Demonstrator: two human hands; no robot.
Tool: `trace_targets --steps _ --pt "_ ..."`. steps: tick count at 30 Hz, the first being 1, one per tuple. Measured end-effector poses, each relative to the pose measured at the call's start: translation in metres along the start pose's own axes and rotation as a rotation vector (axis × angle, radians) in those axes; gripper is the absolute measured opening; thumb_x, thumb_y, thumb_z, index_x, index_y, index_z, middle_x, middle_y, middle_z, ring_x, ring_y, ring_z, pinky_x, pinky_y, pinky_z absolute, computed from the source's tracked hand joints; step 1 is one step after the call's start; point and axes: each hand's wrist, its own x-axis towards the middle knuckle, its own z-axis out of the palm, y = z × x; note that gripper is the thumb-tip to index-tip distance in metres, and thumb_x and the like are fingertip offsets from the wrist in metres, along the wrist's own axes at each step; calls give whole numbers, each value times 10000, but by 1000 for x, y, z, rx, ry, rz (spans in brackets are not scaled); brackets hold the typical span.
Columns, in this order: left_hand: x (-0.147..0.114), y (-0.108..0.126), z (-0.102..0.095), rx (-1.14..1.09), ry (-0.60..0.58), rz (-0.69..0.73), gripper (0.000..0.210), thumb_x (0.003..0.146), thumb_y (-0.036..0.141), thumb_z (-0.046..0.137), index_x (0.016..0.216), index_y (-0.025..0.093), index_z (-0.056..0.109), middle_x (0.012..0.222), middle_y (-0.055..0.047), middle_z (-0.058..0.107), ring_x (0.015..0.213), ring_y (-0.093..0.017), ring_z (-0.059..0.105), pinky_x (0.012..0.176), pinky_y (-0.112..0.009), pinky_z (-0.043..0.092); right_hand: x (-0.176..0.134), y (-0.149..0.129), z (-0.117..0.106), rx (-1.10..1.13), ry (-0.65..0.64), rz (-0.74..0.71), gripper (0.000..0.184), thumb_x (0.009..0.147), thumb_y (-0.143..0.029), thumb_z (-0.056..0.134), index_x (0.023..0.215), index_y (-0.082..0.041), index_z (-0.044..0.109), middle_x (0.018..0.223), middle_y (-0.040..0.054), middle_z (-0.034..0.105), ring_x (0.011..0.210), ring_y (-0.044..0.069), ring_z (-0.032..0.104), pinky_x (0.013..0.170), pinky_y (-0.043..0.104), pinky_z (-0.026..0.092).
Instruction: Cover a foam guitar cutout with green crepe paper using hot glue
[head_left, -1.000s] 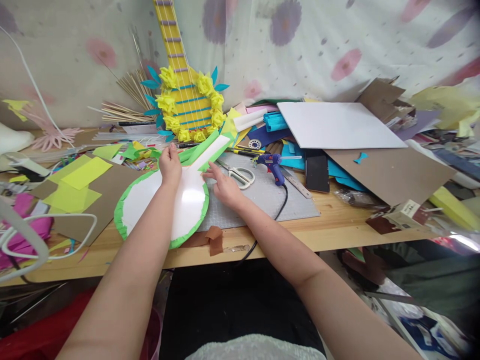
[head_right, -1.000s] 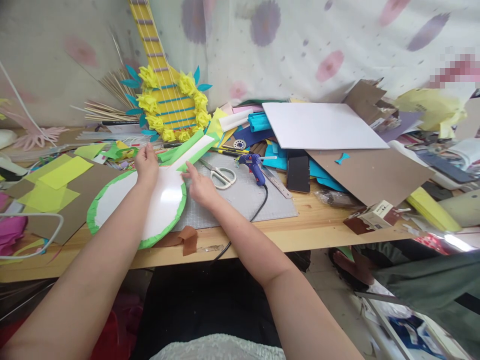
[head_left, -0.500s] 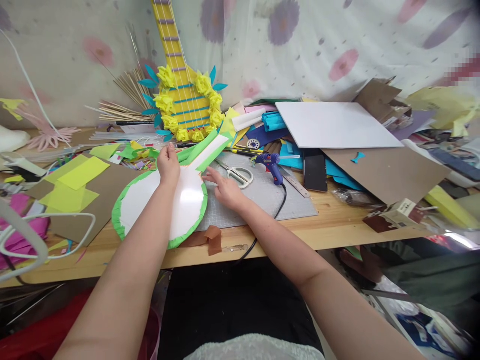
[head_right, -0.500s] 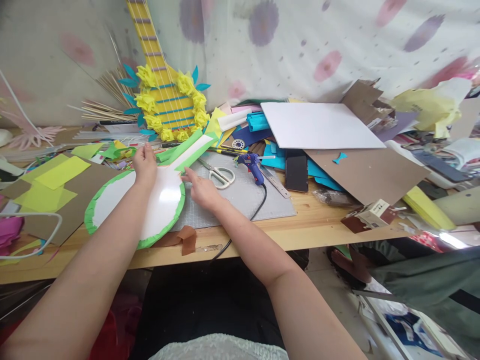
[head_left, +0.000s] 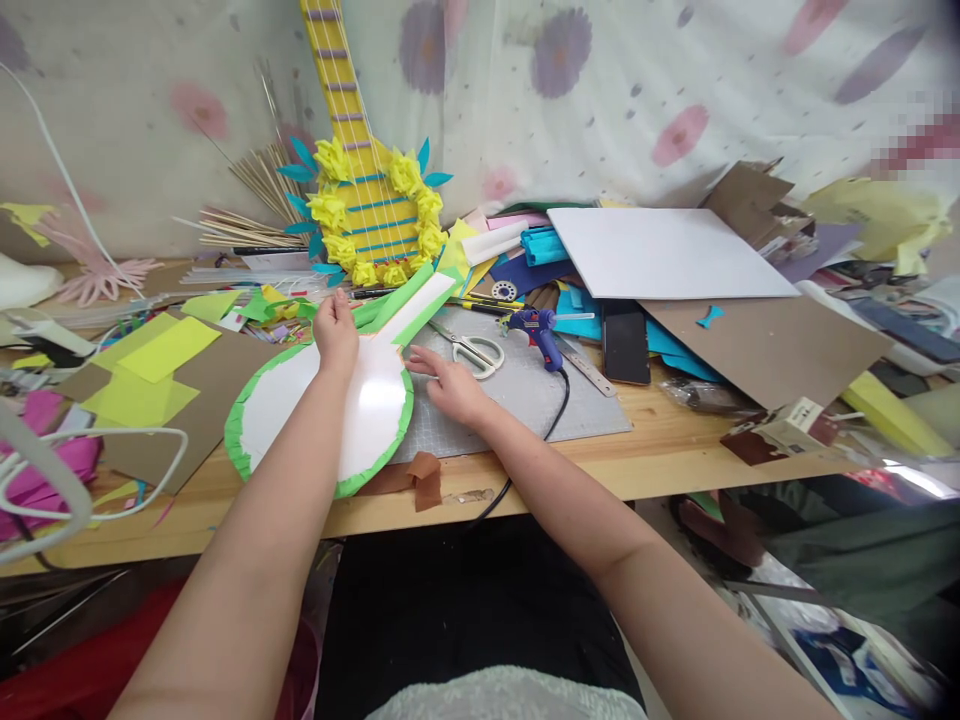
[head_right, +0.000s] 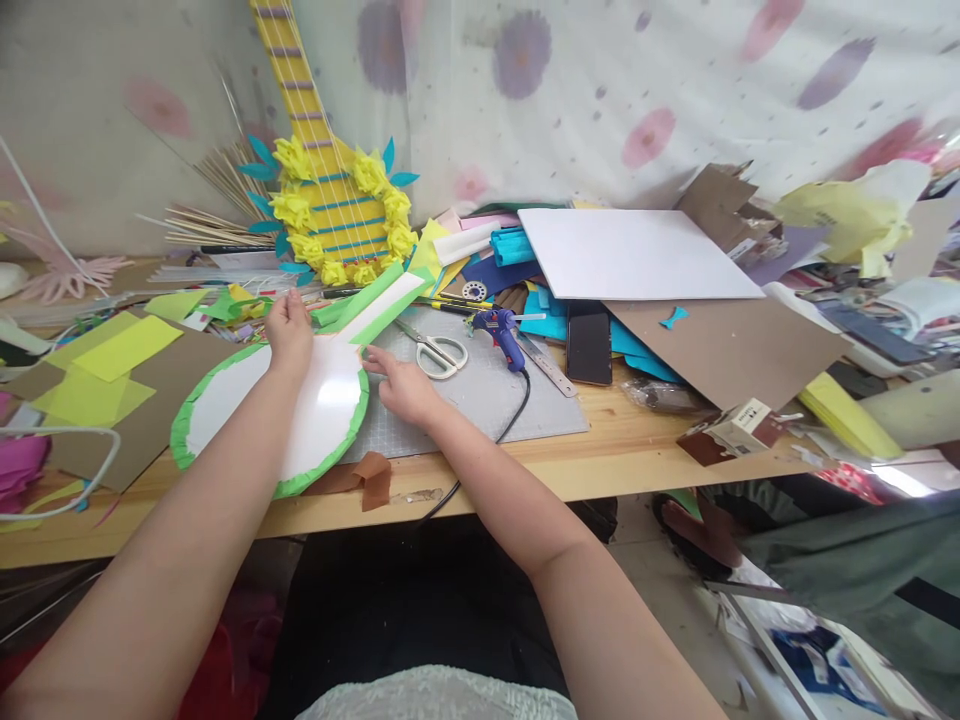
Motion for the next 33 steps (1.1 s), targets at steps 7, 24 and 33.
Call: trace_targets --steps 7,24,33 --pt "-1 4 1 -7 63 -87 512 897 661 311 614 236 350 548 29 326 506 -122 327 513 -294 295 0 0 1 93 54 124 678 686 47 412 1326 -168 474 1194 54 686 1233 182 564 1071 421 425" --pt "-9 38 -13 216 -132 36 259 864 451 521 772 239 405 734 -3 494 721 -173 514 685 -316 410 21 36 -12 518 361 192 148 787 -252 497 892 -215 595 656 -57 471 579 93 518 570 226 535" --pt "-29 71 11 706 -574 141 813 598 560 755 1236 175 430 1258 -155 501 1238 -342 440 1007 -421 362 23 45 -34 505 403 275 196 853 -299 479 923 -207 637 592 -63 445 381 64 395 396 205 414"
